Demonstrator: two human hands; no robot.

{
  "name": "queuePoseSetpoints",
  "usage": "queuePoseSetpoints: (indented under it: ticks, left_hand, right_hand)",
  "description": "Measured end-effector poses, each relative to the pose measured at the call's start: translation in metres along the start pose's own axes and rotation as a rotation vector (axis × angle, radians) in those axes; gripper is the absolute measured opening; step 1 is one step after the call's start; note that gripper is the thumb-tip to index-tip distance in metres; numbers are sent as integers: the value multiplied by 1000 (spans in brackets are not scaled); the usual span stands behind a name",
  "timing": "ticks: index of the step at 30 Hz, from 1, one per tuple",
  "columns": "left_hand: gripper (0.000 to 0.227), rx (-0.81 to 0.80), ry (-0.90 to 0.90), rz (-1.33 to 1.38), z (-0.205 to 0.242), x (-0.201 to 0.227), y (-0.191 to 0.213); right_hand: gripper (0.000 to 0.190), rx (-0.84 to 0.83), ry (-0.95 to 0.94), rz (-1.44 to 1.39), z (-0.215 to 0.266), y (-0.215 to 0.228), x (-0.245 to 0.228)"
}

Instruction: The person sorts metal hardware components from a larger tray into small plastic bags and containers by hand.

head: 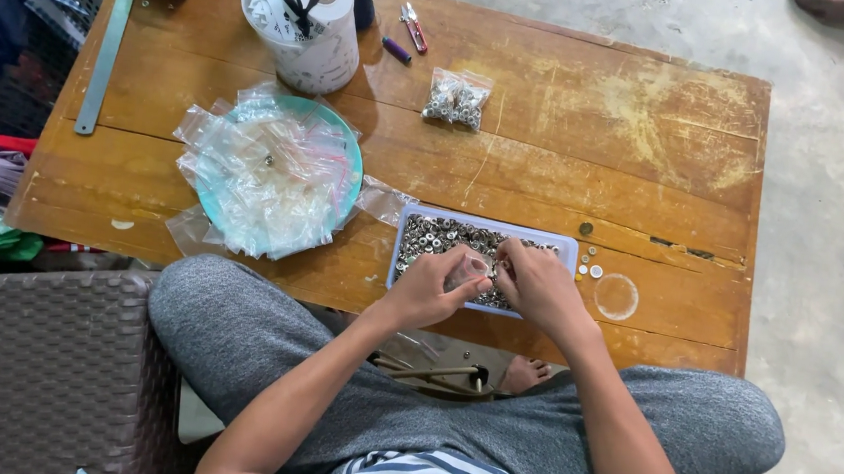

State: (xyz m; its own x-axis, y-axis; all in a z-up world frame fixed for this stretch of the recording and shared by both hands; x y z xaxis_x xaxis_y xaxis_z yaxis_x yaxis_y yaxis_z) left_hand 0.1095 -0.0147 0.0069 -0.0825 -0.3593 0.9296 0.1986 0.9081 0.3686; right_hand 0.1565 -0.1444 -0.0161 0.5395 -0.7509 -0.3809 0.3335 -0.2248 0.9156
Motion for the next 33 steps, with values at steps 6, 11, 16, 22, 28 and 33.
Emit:
queuePoseSetpoints:
  ticks: [6,11,16,22,28,33]
  left_hand:
    - [26,3,2,4,0,-1,-1]
    - [27,-4,11,8,0,-4,-3]
    - [27,2,-1,1,1,-1,-2]
    - [28,11,-6,-7,1,-4,-3]
    - [28,20,-30,-8,0,4,-3]
    - [26,19,-121,-47,2,24,0]
  right_hand:
    - [22,-56,40,-94,4,12,-15]
    - [20,-17,-9,-131,6,11,-6]
    - [18,72,40,-137,9,28,-15]
    - [17,249,149,-303,12,51,-28]
    - [19,362,115,-697,17,66,-27]
    - [9,403,225,-713,21,81,-49]
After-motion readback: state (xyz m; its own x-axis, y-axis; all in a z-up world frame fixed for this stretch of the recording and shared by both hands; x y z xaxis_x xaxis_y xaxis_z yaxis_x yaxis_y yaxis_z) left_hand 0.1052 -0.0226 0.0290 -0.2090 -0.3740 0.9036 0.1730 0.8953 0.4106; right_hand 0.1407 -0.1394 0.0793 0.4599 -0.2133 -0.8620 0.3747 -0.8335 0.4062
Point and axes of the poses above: each hand's wrist, its own z-axis away from the middle knuckle, its own y-axis out of the back of the hand, x = y × z, the point moved 10 cm from there along -z, towards the middle knuckle, and after that the axes turned 2 degrees about -z, right-handed, at the moved point
